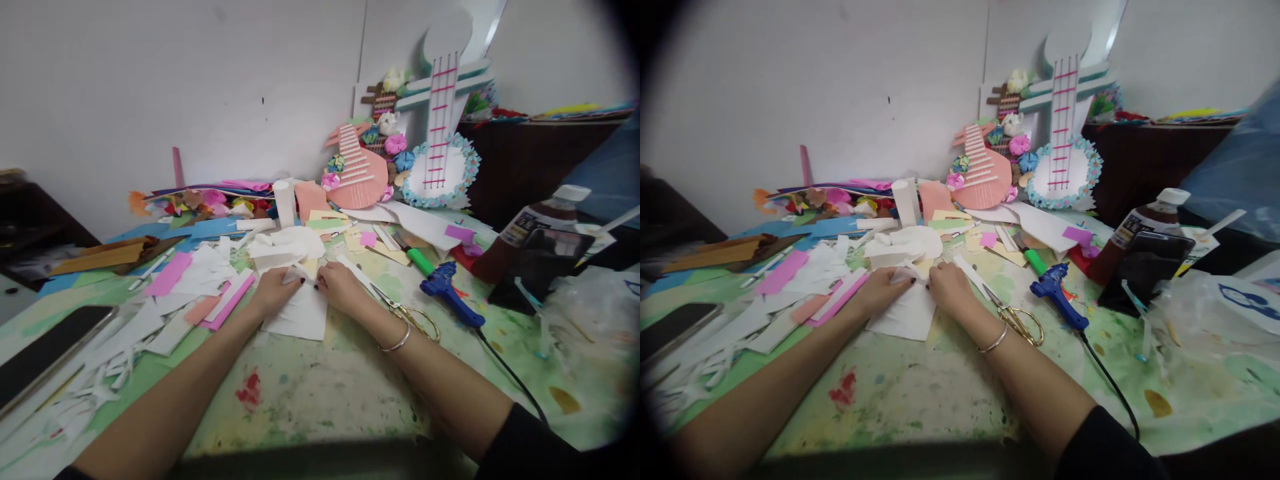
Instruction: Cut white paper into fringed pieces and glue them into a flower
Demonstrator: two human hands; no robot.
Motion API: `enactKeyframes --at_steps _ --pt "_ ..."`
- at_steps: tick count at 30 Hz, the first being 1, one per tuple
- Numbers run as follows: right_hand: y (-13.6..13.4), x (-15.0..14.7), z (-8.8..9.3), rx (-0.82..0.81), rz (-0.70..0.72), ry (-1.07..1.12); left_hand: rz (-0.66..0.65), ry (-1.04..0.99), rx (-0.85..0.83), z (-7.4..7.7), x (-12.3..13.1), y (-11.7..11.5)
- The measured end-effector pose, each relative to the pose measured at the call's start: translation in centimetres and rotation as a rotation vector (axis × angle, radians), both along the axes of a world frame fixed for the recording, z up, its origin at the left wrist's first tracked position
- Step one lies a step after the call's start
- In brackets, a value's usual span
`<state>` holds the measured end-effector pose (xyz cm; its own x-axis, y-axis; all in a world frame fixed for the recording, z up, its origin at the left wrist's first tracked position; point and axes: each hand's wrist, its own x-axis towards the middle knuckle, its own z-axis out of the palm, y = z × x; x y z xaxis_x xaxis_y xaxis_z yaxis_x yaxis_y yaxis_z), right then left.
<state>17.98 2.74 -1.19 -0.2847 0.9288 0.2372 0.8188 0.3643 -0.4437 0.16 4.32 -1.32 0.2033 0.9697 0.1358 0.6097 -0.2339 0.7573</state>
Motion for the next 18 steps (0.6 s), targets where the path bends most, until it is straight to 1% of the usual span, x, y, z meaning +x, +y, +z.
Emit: enactKeyframes --at_steps 2,5,8,10,11,13,18 --pt "0.2 -0.1 0.2 0.013 -0.026 -0.034 0.006 -0.011 0.004 -0.4 -0.3 0.2" --pt "1.0 1.1 0.9 0.018 -0.097 -0.036 0.023 -0.046 -0.001 -1.1 -0.8 0.7" --pt "1.9 3.5 1.9 0.018 -0.238 -0.013 0.032 -0.084 -0.017 -1.5 -1.1 1.1" --pt "2.3 5.0 2.2 -0.007 -0.344 -0.016 0.038 -0.093 -0.022 -1.4 -1.2 1.2" --pt "2.5 5.7 2.1 -0.026 -0.382 -0.023 0.041 -0.089 -0.02 -1.3 -1.2 1.2" --pt "2.8 6.5 1.7 -0.055 -0.415 -0.036 0.048 -0.063 -0.001 -1.0 -1.2 1.1" --pt "3.6 6.4 0.0 -0.028 -0.418 -0.021 0.084 0.054 0.13 -0.3 -1.1 0.8"
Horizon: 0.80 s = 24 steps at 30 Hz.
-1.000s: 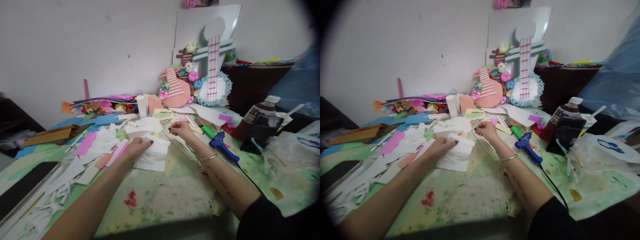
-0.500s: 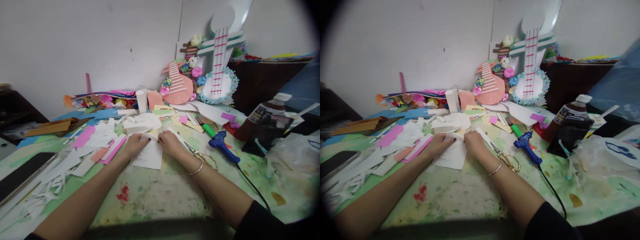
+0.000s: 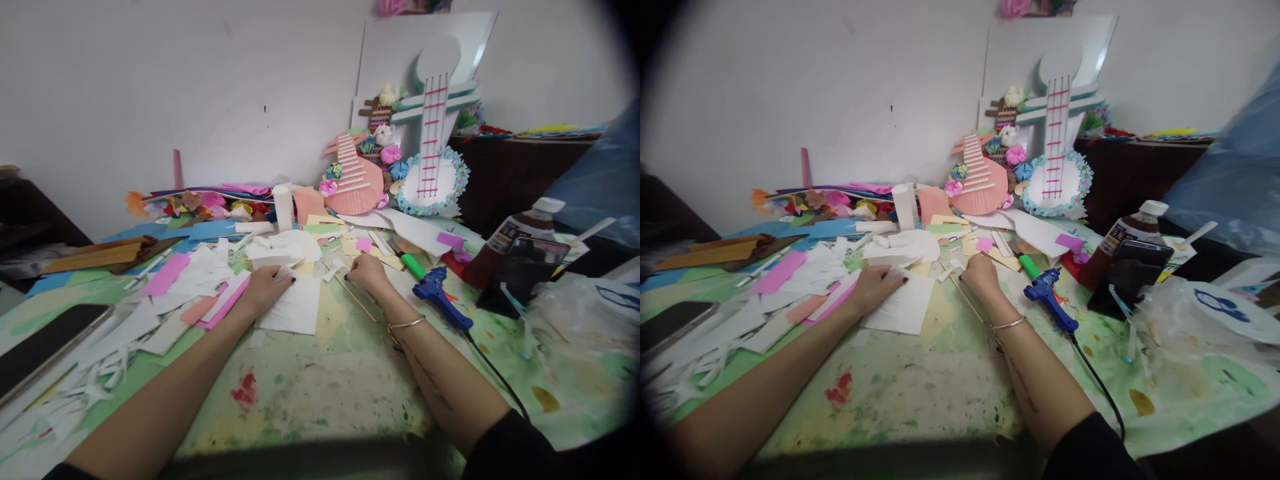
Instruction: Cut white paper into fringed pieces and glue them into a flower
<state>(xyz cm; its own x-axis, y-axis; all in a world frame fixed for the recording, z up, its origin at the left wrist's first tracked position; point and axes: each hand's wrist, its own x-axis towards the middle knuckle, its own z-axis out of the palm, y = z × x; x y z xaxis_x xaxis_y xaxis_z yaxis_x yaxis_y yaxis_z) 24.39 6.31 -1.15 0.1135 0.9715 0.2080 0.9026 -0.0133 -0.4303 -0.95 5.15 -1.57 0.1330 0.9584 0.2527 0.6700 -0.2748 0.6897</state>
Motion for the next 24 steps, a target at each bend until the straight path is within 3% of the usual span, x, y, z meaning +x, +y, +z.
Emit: enactKeyframes --at_steps 7,11,14,16,18,21,24 --pt "0.2 -0.4 0.1 0.13 0.098 0.164 -0.036 0.051 0.147 -0.2 0.4 -0.3" --pt "-1.2 -1.8 1.6 0.289 0.199 0.24 -0.073 0.111 0.452 0.1 1.0 -1.0" --pt "-3.0 -4.0 2.2 0.323 0.356 0.28 -0.244 0.164 0.62 0.4 1.8 -2.2" --pt "-4.3 -5.5 2.3 0.314 0.49 0.325 -0.41 0.137 0.551 0.5 2.4 -3.0" --pt "-5.2 -6.6 2.1 0.328 0.63 0.517 -0.506 0.034 0.414 0.6 2.8 -3.7" --pt "-5.8 -7.3 1.9 0.389 0.705 0.706 -0.485 -0.232 0.207 0.9 3.1 -4.2" --pt "-5.9 -7.2 1.8 0.471 0.685 0.674 -0.461 -0.42 0.029 1.7 2.9 -4.1"
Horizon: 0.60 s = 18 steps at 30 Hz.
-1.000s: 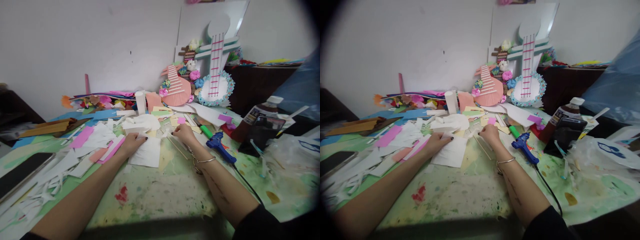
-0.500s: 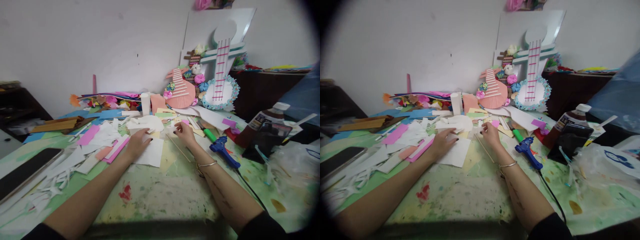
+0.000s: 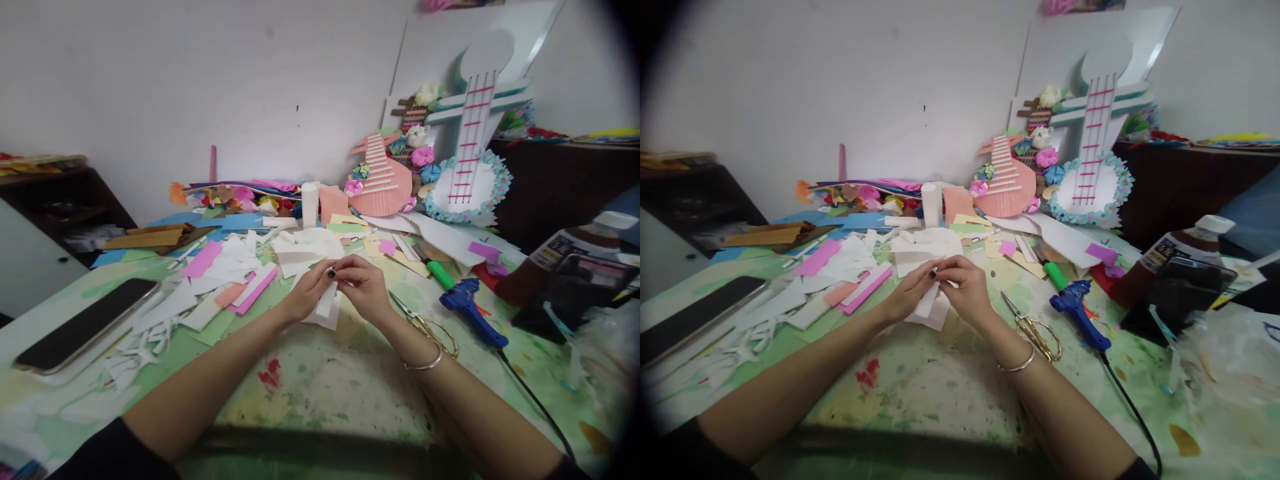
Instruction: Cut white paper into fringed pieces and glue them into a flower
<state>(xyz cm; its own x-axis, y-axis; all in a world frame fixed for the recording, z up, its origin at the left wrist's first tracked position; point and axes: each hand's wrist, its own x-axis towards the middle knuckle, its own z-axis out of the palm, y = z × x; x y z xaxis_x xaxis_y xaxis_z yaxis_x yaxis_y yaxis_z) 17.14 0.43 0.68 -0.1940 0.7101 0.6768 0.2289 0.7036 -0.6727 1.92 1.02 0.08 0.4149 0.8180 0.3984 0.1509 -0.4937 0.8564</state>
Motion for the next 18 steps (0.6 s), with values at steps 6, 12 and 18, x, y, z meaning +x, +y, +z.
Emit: enactKeyframes --at_steps 6,12,18 --pt "0.2 0.7 0.1 0.109 -0.106 -0.103 0.031 -0.041 -0.322 0.1 -0.4 0.6" --pt "0.9 0.7 -0.5 0.219 0.033 -0.272 0.318 0.023 -0.209 0.6 -2.1 2.5" --pt "1.8 1.4 -1.0 0.036 -0.182 -0.429 0.902 0.233 0.037 2.4 -10.5 6.0"
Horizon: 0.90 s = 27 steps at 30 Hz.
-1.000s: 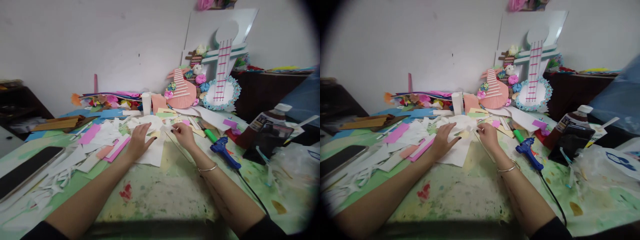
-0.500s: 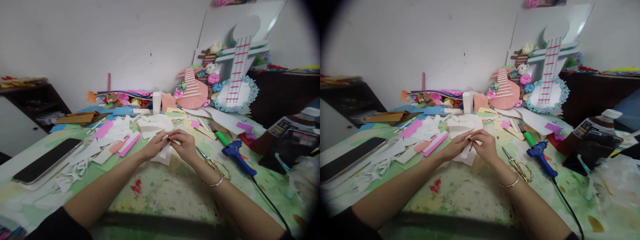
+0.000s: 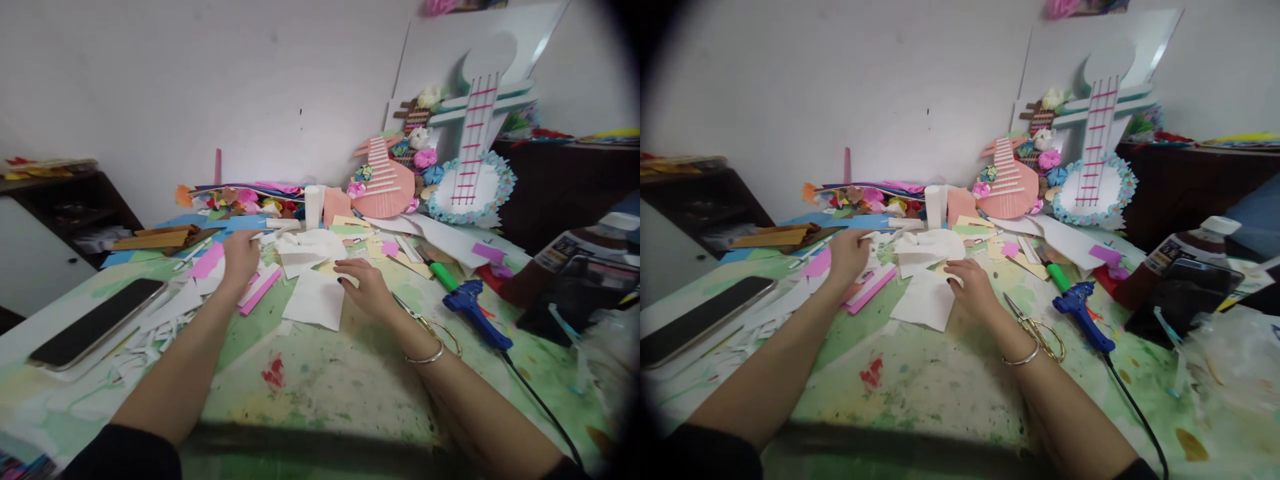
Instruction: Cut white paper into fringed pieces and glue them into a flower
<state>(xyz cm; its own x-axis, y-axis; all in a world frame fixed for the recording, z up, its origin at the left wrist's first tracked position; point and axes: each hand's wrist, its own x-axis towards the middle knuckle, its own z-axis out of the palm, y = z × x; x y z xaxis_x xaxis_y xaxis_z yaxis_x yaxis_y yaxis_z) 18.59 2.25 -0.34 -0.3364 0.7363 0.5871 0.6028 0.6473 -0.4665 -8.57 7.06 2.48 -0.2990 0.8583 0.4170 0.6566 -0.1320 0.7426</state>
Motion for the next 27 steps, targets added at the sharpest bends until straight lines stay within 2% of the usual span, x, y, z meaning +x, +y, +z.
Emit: enactKeyframes --at_steps 3,6,8,10,12,14,16,18,22,23,25,27 --pt "0.5 0.5 -0.2 -0.047 -0.102 0.0 0.114 0.121 -0.034 -0.6 -2.9 0.6" --pt "0.9 0.8 -0.3 -0.076 -0.169 -0.004 0.148 0.273 -0.015 -1.6 -2.6 0.3" --pt "1.0 1.0 -0.2 -0.093 -0.207 -0.001 0.081 0.474 0.065 -2.1 -1.2 0.2" --pt "1.1 1.2 0.0 -0.115 -0.237 0.009 -0.068 0.664 0.141 -2.5 0.5 0.2" --pt "1.2 1.4 0.1 -0.139 -0.251 0.023 -0.22 0.773 0.151 -2.9 1.9 0.4" --pt "1.2 1.6 0.2 -0.158 -0.247 0.04 -0.299 0.802 0.114 -3.5 2.6 0.8" --pt "1.2 1.7 0.2 -0.173 -0.231 0.064 -0.313 0.723 0.101 -3.9 2.7 1.0" --pt "1.3 1.7 0.1 -0.192 -0.211 0.103 -0.293 0.559 0.152 -3.7 2.6 1.0" --pt "1.2 1.6 0.2 -0.244 -0.166 0.223 -0.207 0.298 0.32 -1.5 3.0 -0.4" --pt "1.1 1.5 0.3 -0.253 -0.148 0.257 -0.211 0.154 0.371 -0.8 3.3 -1.0" --pt "0.7 1.4 0.8 -0.263 -0.084 0.335 -0.254 -0.132 0.409 0.4 4.0 -2.1" --pt "0.2 1.2 1.3 -0.259 -0.007 0.408 -0.328 -0.305 0.408 1.1 4.7 -3.0"
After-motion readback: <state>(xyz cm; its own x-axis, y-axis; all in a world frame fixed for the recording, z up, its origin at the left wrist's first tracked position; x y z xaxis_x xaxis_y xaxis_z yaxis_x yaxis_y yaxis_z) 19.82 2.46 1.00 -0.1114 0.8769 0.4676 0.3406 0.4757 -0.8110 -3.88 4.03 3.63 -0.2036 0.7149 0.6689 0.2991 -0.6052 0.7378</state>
